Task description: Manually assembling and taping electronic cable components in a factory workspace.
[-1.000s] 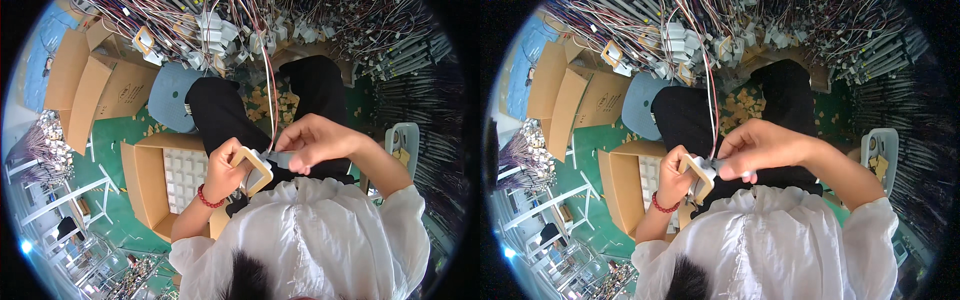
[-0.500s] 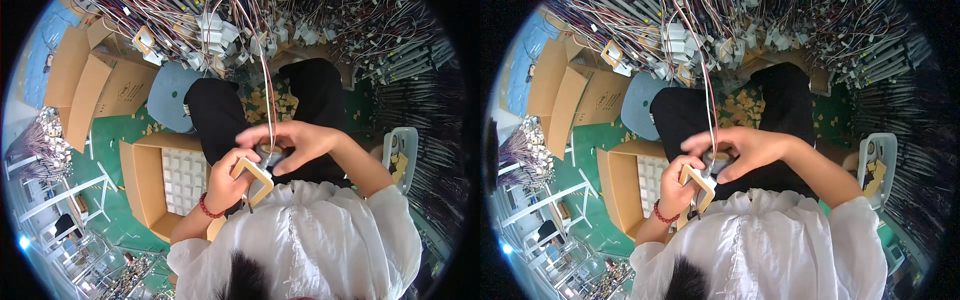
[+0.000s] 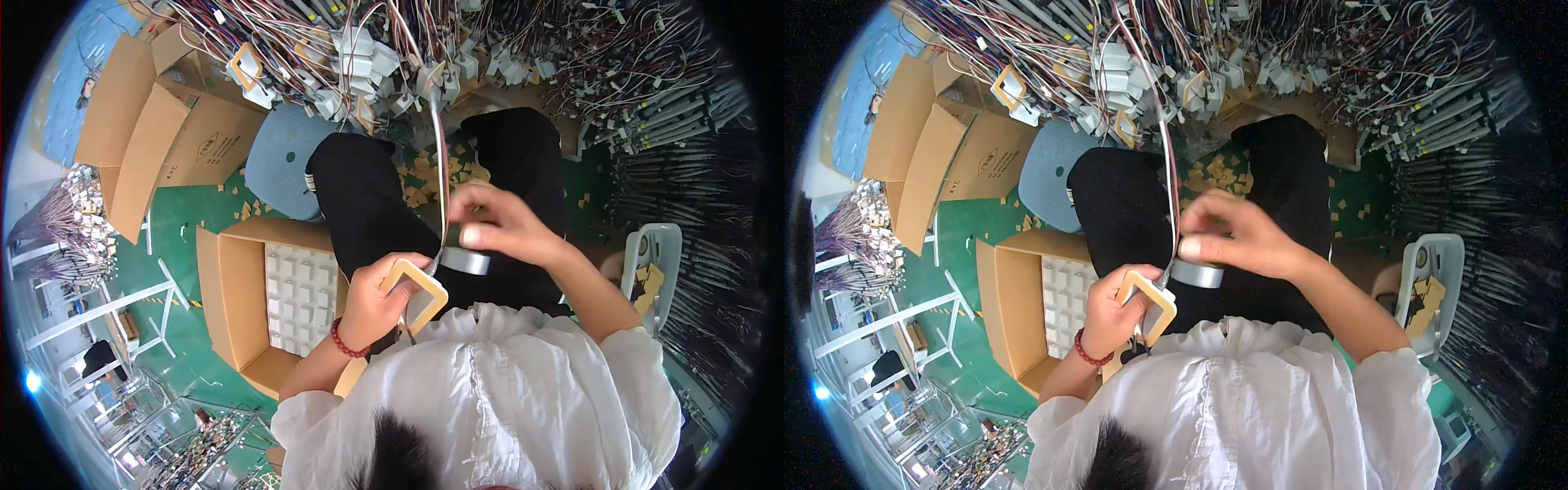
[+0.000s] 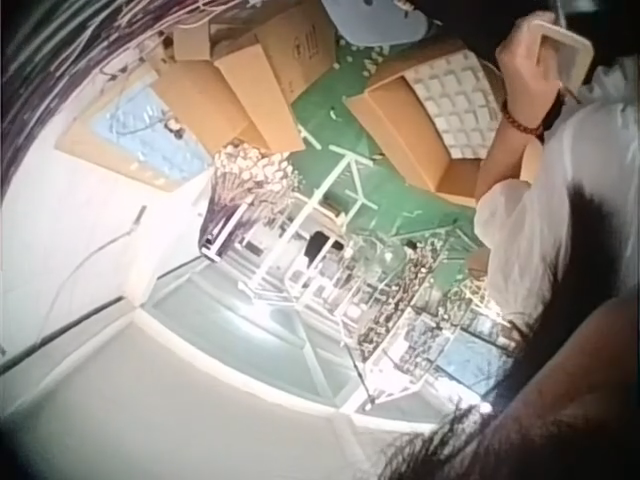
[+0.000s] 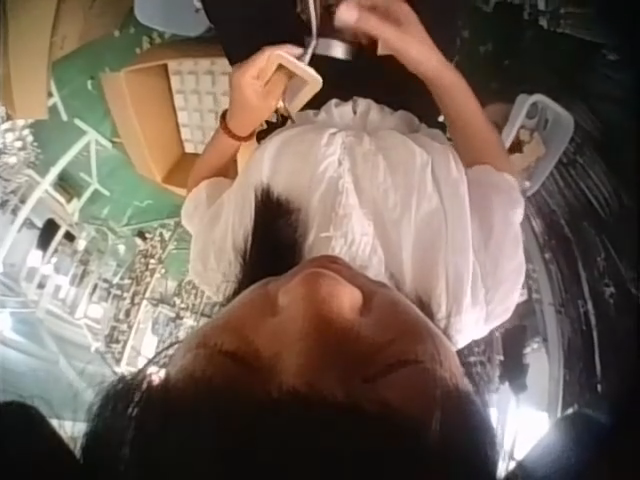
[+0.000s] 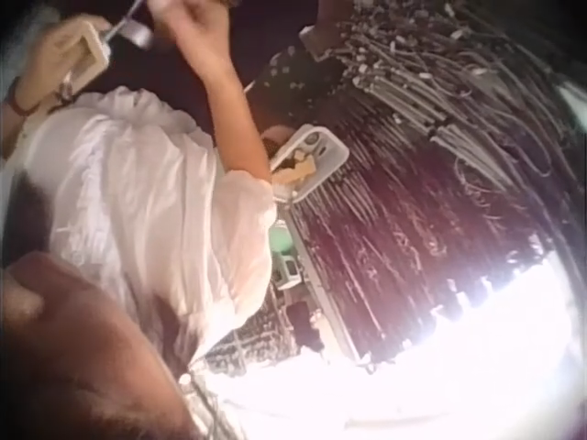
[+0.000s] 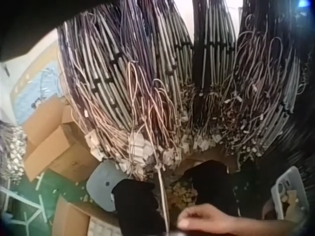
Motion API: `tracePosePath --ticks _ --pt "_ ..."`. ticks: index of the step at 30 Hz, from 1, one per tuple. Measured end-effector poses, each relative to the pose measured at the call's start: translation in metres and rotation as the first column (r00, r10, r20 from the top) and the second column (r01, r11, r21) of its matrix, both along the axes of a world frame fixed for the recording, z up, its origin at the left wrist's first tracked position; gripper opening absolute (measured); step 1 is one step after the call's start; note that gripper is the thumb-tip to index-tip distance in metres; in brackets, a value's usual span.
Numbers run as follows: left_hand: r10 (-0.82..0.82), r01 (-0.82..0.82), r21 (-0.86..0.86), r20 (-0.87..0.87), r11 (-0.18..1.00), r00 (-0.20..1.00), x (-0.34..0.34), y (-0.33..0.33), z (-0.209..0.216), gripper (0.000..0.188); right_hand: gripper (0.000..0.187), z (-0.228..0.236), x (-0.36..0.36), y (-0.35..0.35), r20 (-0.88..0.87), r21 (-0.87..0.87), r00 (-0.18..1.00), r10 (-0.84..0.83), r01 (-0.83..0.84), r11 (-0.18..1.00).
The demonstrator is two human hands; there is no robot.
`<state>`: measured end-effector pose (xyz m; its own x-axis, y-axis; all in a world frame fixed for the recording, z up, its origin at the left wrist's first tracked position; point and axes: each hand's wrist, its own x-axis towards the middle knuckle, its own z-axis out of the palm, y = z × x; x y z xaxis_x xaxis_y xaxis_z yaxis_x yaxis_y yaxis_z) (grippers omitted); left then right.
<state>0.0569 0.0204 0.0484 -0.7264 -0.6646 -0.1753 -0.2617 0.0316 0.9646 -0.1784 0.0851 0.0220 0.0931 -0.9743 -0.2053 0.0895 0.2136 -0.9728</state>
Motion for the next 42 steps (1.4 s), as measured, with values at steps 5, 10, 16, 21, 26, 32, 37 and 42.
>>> tracePosePath --ticks 5,10,16,21,26,32,37,42 --pt "0.091 -0.052 0.504 -0.052 0.862 0.995 0.005 0.004 -0.004 0.023 0.052 0.01 0.011 -0.02 0.424 -0.058 0.823 0.377 -0.391 0.919" --pt "0.032 -0.033 -0.018 -0.053 0.999 0.998 0.001 0.0 -0.006 0.026 0.016 0.009 0.015 -0.016 0.1 -0.093 0.968 0.229 -0.22 0.971" --pt "-0.03 0.074 -0.86 0.068 0.504 0.997 -0.016 -0.039 -0.007 0.024 0.016 0.045 0.003 -0.008 0.211 0.348 0.962 0.173 -0.239 0.906" --pt "0.12 -0.018 -0.775 0.074 0.631 0.99 -0.01 -0.069 -0.008 0.016 0.013 0.074 -0.023 0.047 0.121 0.262 0.992 -0.034 0.001 0.965" --pt "-0.083 0.095 -0.583 0.047 0.807 0.995 -0.083 -0.059 -0.078 0.089 0.009 -0.006 -0.027 0.066 -0.623 -0.232 0.649 -0.438 0.381 0.895" --pt "0.128 -0.184 -0.665 -0.133 0.724 0.983 -0.051 -0.078 -0.061 0.039 0.015 -0.076 -0.003 0.083 -0.885 -0.428 0.121 -0.449 0.162 0.889" --pt "0.564 -0.595 -0.489 -0.23 0.637 0.793 0.011 -0.129 -0.076 0.012 0.016 -0.075 -0.003 0.08 -0.883 -0.424 0.1 -0.458 0.248 0.871" --pt "0.497 -0.48 -0.573 -0.14 0.665 0.856 -0.019 -0.174 -0.071 0.018 0.032 -0.054 0.002 0.077 -0.943 -0.291 0.103 -0.315 0.2 0.936"
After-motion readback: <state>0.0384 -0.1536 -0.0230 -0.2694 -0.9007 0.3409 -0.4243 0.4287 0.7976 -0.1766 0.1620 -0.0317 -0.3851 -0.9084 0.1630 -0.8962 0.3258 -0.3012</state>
